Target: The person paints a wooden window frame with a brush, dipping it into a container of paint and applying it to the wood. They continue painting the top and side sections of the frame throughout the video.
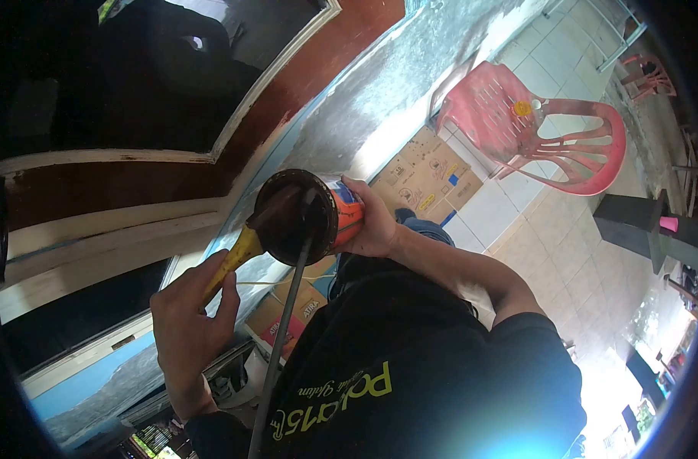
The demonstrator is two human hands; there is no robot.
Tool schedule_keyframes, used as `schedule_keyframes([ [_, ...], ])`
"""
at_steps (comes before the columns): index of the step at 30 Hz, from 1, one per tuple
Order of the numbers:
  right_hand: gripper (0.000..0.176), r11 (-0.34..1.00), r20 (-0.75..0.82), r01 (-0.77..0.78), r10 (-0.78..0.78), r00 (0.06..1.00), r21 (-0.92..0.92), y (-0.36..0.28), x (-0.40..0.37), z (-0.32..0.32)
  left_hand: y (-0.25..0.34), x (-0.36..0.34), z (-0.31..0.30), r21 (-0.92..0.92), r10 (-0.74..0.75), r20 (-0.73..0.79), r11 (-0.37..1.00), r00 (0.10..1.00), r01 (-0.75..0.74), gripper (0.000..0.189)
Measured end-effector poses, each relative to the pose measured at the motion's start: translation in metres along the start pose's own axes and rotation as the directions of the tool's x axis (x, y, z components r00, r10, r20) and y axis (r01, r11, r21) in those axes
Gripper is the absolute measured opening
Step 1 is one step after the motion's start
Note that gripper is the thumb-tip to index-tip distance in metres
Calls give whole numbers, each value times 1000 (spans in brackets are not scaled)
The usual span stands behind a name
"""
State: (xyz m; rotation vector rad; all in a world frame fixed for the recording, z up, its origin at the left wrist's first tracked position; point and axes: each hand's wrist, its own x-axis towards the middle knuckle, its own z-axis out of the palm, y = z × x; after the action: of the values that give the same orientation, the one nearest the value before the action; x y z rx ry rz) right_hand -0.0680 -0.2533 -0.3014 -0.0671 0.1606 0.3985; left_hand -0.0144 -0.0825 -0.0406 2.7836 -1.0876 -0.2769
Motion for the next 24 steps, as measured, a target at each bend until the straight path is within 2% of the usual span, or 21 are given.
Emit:
schedule_keyframes([
  [5, 71, 1000, -4, -6, 5, 1000, -19, -1, -2, 6, 3, 3, 2, -35, 10, -17, 999, 1000, -11, 19],
  [8, 72, 998, 5, 12, -12, 1000, -55, -1, -2, 6, 6, 8, 1, -13, 51, -11, 999, 999, -51, 19],
  [24, 68, 999, 9, 1, -1, 1000, -34, -2, -4, 7, 12, 17, 4, 45, 47, 38, 998, 998, -49, 19],
])
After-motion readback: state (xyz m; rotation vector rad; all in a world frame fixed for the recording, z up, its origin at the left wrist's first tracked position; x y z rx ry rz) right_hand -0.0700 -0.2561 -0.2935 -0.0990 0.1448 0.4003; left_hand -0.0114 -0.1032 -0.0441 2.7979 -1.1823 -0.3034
